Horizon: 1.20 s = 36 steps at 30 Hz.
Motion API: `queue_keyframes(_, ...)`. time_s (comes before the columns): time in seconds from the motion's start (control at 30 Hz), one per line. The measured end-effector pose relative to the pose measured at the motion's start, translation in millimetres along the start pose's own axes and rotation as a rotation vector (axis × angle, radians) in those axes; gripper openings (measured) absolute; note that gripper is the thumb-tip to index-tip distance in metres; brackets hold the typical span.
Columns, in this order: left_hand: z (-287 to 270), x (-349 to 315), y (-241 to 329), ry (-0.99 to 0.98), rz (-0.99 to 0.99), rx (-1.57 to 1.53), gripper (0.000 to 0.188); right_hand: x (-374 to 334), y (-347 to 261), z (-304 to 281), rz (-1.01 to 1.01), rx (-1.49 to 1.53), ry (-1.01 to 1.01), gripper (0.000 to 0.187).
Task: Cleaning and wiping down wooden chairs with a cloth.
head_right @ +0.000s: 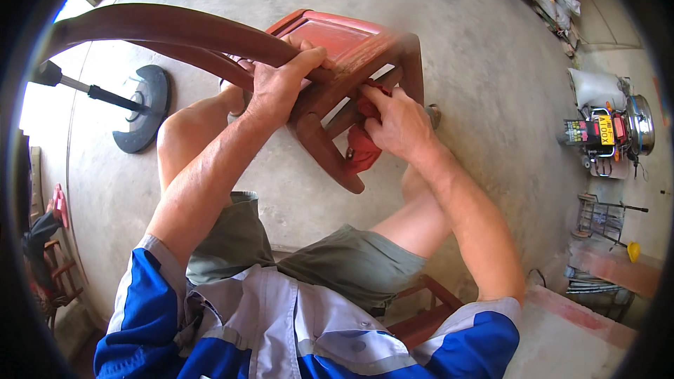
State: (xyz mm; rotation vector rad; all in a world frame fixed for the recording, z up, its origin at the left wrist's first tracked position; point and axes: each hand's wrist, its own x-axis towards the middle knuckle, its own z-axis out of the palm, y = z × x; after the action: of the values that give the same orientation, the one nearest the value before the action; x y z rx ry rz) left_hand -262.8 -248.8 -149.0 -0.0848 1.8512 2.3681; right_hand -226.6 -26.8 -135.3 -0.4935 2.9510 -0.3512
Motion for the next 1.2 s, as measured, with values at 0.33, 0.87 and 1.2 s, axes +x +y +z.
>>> queue_keyframes(0.33,-13.4,13.5,4.0,-0.107,0.040,-0.160,0.012,37.8,43.4,41.9,0.119,-0.073,0.477,0.056)
queue_keyframes(0.87,-44.1,19.9,0.7,0.062,0.162,-0.240,0.012,-9.3,-31.7,60.0,-0.342,0.391,0.335,0.052)
queue_keyframes(1.2,-53.3,20.5,3.5,0.001,0.155,-0.352,0.007,60.4,3.0,61.2,-0.212,0.192,0.663,0.059)
